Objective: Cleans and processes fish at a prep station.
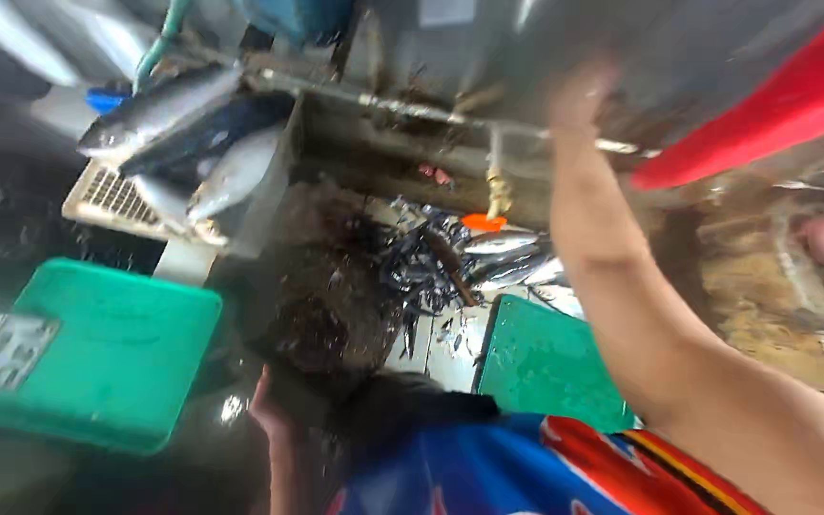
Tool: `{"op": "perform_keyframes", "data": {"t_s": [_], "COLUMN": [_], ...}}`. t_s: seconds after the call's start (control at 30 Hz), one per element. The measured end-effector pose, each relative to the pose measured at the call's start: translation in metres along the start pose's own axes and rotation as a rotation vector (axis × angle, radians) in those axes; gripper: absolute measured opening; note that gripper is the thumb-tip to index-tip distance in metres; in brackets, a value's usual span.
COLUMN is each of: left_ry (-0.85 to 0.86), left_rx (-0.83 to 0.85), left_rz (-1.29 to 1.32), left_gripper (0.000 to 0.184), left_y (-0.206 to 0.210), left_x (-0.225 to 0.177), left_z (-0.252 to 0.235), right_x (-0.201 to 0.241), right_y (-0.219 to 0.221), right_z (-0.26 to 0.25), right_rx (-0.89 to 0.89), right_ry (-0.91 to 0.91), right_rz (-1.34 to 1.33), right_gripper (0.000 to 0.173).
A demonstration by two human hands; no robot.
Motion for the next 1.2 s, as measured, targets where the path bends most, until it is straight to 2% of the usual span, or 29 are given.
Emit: {"op": "perform_keyframes", "data": {"t_s": [0.07, 0.13, 0.17, 0.2, 0.23, 0.3, 0.33, 0.4, 0.47, 0.5, 0.57, 0.6, 0.67, 0.73, 0.8, 0.83, 0.9, 0.97, 1.03, 1.07, 1.1, 1.17, 1.2], "left_ry": [-0.009, -0.045, -0.07, -0.098, -0.126, -0.159, -0.164, -0.177, -0.178, -0.186, -0.219, -0.23, -0.23, -0.238, -0.218, -0.21, -0.18, -0.164, -0.161, -0.16, -0.155, -0.147, -0.166], "left_rx": [-0.044, -0.044, -0.035, -0.024, -0.018, -0.037, -0.049, -0.029, 0.0, 0.007, 0.037, 0.047, 0.054, 0.06, 0.061, 0.073, 0.095, 0.072, 0.024, 0.01, 0.006, 0.039, 0.037], "left_rz": [-0.01, 0.01, 0.022, 0.037, 0.048, 0.022, -0.012, -0.055, -0.063, -0.062, -0.05, -0.036, -0.038, -0.071, -0.049, -0.027, 0.02, 0.07, 0.063, 0.056, 0.055, 0.05, 0.017], "left_gripper": [0.041, 0.041, 0.04, 0.04, 0.041, 0.042, 0.043, 0.045, 0.044, 0.043, 0.042, 0.043, 0.042, 0.04, 0.038, 0.038, 0.04, 0.042, 0.042, 0.042, 0.041, 0.039, 0.037], "left_y": [-0.006, -0.014, -0.019, -0.025, -0.03, -0.036, -0.038, -0.05, -0.063, -0.069, -0.083, -0.089, -0.098, -0.11, -0.116, -0.118, -0.127, -0.135, -0.144, -0.148, -0.152, -0.156, -0.161], "left_x": [-0.006, -0.009, -0.011, -0.012, -0.013, -0.02, -0.025, -0.036, -0.05, -0.058, -0.078, -0.085, -0.096, -0.107, -0.114, -0.119, -0.129, -0.136, -0.142, -0.146, -0.149, -0.15, -0.153], "left_z": [0.0, -0.005, -0.005, -0.007, -0.01, -0.014, -0.016, -0.021, -0.028, -0.03, -0.033, -0.034, -0.04, -0.042, -0.048, -0.052, -0.061, -0.063, -0.061, -0.063, -0.067, -0.076, -0.068], "right_x": [0.008, 0.02, 0.03, 0.047, 0.069, 0.109, 0.124, 0.141, 0.145, 0.148, 0.159, 0.165, 0.191, 0.229, 0.265, 0.278, 0.291, 0.283, 0.275, 0.279, 0.286, 0.299, 0.304], "right_y": [-0.03, -0.061, -0.079, -0.102, -0.121, -0.13, -0.12, -0.093, -0.074, -0.069, -0.056, -0.036, 0.032, 0.09, 0.106, 0.097, 0.044, -0.022, -0.052, -0.047, -0.026, 0.045, 0.073], "right_z": [0.03, 0.073, 0.11, 0.159, 0.214, 0.33, 0.387, 0.49, 0.565, 0.587, 0.597, 0.586, 0.538, 0.479, 0.426, 0.416, 0.452, 0.549, 0.641, 0.659, 0.654, 0.597, 0.56], "right_rx": [-0.262, -0.597, -0.643, -0.575, -0.43, 0.05, 0.252, 0.557, 0.875, 0.95, 1.012, 1.001, 0.946, 0.899, 0.935, 0.927, 0.88, 0.884, 1.001, 0.963, 0.874, 0.754, 0.774], "right_ry": [-0.058, -0.219, -0.258, -0.278, -0.312, -0.426, -0.502, -0.652, -0.743, -0.782, -0.83, -0.827, -0.778, -0.608, -0.37, -0.324, -0.392, -0.578, -0.708, -0.742, -0.727, -0.633, -0.54], "right_rz": [-0.166, -0.345, -0.351, -0.324, -0.286, -0.302, -0.392, -0.443, -0.266, -0.182, -0.086, -0.065, 0.003, 0.146, 0.255, 0.268, 0.182, 0.038, -0.078, -0.094, -0.079, 0.076, 0.173], "right_gripper": [0.056, 0.047, 0.047, 0.053, 0.057, 0.043, 0.037, 0.038, 0.042, 0.044, 0.047, 0.047, 0.048, 0.046, 0.041, 0.041, 0.044, 0.049, 0.054, 0.051, 0.048, 0.045, 0.043]}}
Point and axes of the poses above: each hand's wrist, its own z-axis away from the middle knuckle, its own y-axis out of the palm, x = y × z, the point moved 2 cm from there along -z, towards the middle knuckle, and after that the axes turned 7 degrees about -x, right-handed, at the moved point
